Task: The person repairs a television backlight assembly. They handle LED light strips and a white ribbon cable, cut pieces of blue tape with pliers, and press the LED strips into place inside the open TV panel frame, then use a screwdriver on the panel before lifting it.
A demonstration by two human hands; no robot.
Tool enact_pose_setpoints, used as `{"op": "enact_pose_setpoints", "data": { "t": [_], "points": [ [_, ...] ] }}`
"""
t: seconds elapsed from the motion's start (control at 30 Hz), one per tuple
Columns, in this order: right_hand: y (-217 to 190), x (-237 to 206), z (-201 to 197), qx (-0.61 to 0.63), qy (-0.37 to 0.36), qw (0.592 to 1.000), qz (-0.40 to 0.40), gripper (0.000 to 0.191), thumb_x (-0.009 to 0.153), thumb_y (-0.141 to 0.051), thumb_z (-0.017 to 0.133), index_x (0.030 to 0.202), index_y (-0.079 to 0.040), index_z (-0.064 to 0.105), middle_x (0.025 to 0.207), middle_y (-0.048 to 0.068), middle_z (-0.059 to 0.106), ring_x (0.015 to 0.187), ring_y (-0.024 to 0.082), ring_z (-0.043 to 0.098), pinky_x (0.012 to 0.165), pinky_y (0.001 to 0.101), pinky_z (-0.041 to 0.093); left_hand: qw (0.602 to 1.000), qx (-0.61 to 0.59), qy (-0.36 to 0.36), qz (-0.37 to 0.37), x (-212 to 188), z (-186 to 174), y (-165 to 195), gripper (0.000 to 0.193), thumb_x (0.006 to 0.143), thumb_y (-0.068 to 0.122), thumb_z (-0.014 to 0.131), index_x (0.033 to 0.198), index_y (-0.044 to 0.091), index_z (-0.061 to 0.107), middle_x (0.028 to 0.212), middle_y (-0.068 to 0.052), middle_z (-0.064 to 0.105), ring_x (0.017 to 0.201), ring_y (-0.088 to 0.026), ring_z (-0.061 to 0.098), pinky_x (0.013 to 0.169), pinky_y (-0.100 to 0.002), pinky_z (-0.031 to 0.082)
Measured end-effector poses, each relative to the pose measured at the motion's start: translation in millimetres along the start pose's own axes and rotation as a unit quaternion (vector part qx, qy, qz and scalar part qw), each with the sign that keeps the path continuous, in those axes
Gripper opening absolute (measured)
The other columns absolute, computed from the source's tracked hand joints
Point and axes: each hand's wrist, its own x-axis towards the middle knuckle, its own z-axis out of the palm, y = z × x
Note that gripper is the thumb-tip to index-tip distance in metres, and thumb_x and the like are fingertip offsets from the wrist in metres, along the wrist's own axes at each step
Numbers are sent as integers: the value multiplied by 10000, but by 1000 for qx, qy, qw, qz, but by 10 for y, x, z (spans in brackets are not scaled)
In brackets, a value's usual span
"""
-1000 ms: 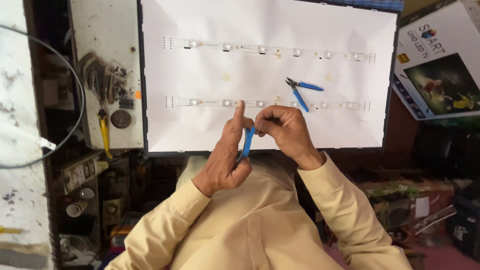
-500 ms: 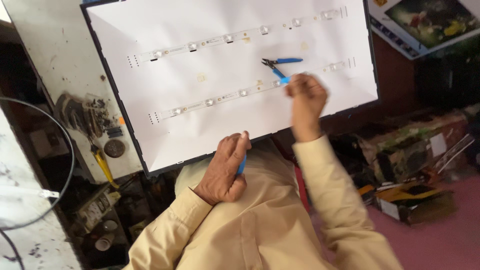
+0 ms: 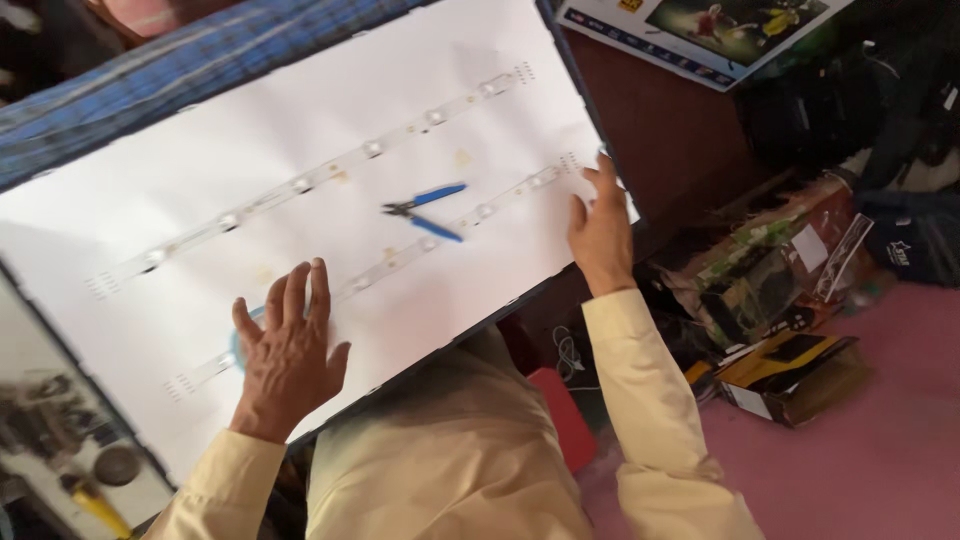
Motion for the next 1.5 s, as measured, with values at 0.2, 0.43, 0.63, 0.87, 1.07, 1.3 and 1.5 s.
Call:
{"op": "enact_pose_setpoints", "data": {
  "t": [0.2,0.43,0.63,0.87,1.07,1.3,1.5],
  "points": [
    [280,476,96,32,-93,989,-109,771,919,16,704,1564,-22,283,1343,132,663,1244,366,597,982,425,534,971,-230,32,50,985,450,923,372,882,51,657,1251,4,638,1230,-137,623,1101,-353,603,917,-450,522],
    [485,753,118,126,-169,972,-102,726,945,36,711,1561,-63,338,1194,112,694,1064,275,688,845,356,599,975,-211,65,18,1966,1021,1630,390,829,89,713,1201,-6,647,1141,-144,624,1013,-348,623,843,-457,523],
    [574,907,69,167,-187,958,-141,733,944,26,731,1552,-48,330,1178,118,696,1040,260,699,806,331,594,972,-234,37,-7,2183,1191,1679,161,880,69,711,1034,55,664,1062,-98,631,953,-314,668,809,-436,548],
    [586,881,18,201,-139,964,-105,673,940,9,757,1506,-21,395,1185,151,696,1035,259,710,772,324,609,969,-245,25,28,2288,1063,1662,314,833,64,721,1145,55,689,1067,-110,639,937,-324,671,774,-439,548],
    [517,675,19,217,-103,971,-2,549,967,9,716,1448,-22,453,1139,161,745,991,231,755,758,308,628,970,-238,34,30,2400,1143,1803,254,864,149,775,1113,117,734,1032,-85,651,905,-292,681,760,-431,551],
    [528,521,-12,558,-75,775,288,257,986,-74,693,1228,-23,626,1023,93,711,912,157,675,735,279,572,963,-257,77,35,2421,1315,1852,201,863,100,737,1058,69,702,1044,-89,639,925,-305,675,783,-427,554],
    [601,459,-10,672,-59,567,473,178,1001,-186,678,1056,-17,686,902,89,687,783,158,638,674,269,531,958,-284,23,-23,2482,1340,1915,202,851,96,710,1038,58,645,1054,-103,608,869,-336,669,729,-449,548]
  ]
}}
